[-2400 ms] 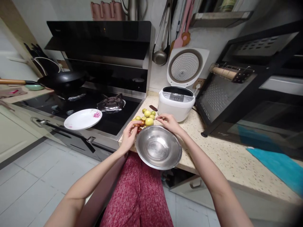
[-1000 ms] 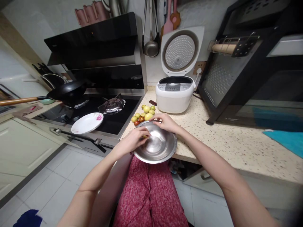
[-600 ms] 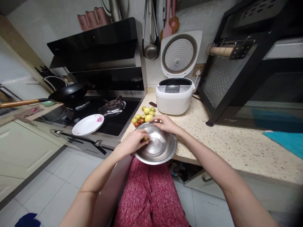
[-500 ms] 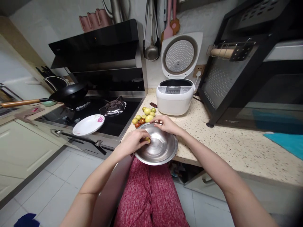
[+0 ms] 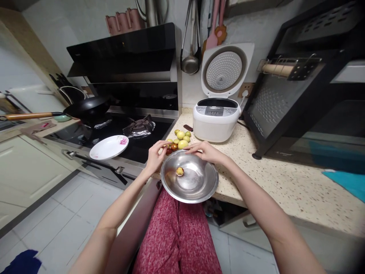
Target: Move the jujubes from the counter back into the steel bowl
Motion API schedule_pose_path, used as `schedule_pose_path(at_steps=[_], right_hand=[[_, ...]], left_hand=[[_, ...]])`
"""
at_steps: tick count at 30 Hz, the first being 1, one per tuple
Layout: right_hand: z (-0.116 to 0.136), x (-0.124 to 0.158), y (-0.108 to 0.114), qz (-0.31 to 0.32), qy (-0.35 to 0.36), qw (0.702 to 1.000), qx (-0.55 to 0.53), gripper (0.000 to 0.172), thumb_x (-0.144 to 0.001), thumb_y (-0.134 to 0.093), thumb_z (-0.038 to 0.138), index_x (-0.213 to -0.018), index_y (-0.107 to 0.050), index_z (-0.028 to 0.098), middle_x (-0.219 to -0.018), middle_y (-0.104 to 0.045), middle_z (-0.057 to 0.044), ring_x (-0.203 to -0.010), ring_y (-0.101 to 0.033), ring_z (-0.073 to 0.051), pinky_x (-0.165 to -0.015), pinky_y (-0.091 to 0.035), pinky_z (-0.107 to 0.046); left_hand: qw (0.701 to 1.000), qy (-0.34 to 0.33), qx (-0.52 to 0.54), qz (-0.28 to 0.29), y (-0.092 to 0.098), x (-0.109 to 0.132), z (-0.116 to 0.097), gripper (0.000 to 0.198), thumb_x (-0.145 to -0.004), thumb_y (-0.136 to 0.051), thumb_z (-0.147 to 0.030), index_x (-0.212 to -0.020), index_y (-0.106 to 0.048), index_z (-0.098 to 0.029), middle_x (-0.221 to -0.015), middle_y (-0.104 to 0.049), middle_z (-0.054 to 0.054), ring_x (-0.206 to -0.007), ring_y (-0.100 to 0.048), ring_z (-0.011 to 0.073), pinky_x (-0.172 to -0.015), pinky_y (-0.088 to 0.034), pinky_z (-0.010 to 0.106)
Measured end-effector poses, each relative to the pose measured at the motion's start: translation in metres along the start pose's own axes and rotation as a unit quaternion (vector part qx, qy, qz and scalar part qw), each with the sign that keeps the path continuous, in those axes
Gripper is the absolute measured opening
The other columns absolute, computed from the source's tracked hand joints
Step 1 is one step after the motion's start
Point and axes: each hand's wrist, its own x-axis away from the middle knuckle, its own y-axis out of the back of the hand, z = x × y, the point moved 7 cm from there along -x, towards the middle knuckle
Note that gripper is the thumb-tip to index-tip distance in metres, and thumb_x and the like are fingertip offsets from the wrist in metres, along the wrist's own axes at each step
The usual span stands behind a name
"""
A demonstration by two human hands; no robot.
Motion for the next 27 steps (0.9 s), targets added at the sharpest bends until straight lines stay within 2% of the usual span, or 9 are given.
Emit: schedule_pose_path(at_steps=[3,7,13,22,27], right_hand=[[-0.002,0.001,0.001,0.006,-0.008,1.000,-0.012,0.039,-0.084,-0.065,0.004,-0.105,-0.084,0.030,-0.128,-0.075,-0.003,-0.123,-0.071,-0.028,-0.113,-0.050,-0.051],[-0.004,0.001,0.001,-0.001,-0.014,1.000,-0.011,0.037,-0.085,-0.064,0.003,-0.101,-0.085,0.030,-0.125,-0.077,-0.004,-0.121,-0.072,-0.027,-0.113,-0.051,-0.050],[-0.005,0.002,0.001,-0.007,-0.023,0.999,-0.024,0.029,-0.089,-0.068,0.011,-0.103,-0.084,0.030,-0.122,-0.078,-0.004,-0.118,-0.073,-0.027,-0.112,-0.052,-0.051],[-0.006,0.003,0.001,0.001,-0.035,0.997,-0.066,0.019,-0.088,-0.075,0.021,-0.102,-0.084,0.030,-0.120,-0.079,-0.005,-0.118,-0.073,-0.027,-0.113,-0.051,-0.051],[-0.008,0.002,0.000,0.006,-0.033,0.997,-0.068,0.017,-0.087,-0.078,0.025,-0.102,-0.084,0.028,-0.120,-0.079,-0.006,-0.118,-0.073,-0.028,-0.113,-0.051,-0.051]], left_hand=[[0.998,-0.025,-0.033,0.041,-0.009,0.004,0.011,0.024,-0.104,-0.054,-0.025,-0.115,-0.075,-0.021,-0.117,-0.075,0.010,-0.111,-0.070,0.0235,-0.100,-0.057,0.042],[0.992,-0.056,-0.081,0.083,-0.016,0.011,0.011,0.026,-0.104,-0.056,-0.028,-0.122,-0.073,-0.024,-0.124,-0.073,0.010,-0.119,-0.065,0.0258,-0.104,-0.055,0.046],[0.983,-0.031,-0.119,0.133,-0.021,0.019,0.017,0.029,-0.102,-0.057,-0.022,-0.127,-0.071,-0.026,-0.134,-0.068,0.008,-0.124,-0.063,0.0253,-0.107,-0.055,0.045],[0.989,-0.020,-0.091,0.113,-0.022,0.020,0.025,0.025,-0.099,-0.059,-0.020,-0.121,-0.072,-0.023,-0.123,-0.070,0.010,-0.114,-0.067,0.0258,-0.101,-0.057,0.044],[0.998,-0.006,-0.024,0.058,-0.011,0.015,0.019,0.023,-0.100,-0.060,-0.024,-0.119,-0.072,-0.020,-0.121,-0.070,0.011,-0.111,-0.069,0.0238,-0.096,-0.059,0.039]])
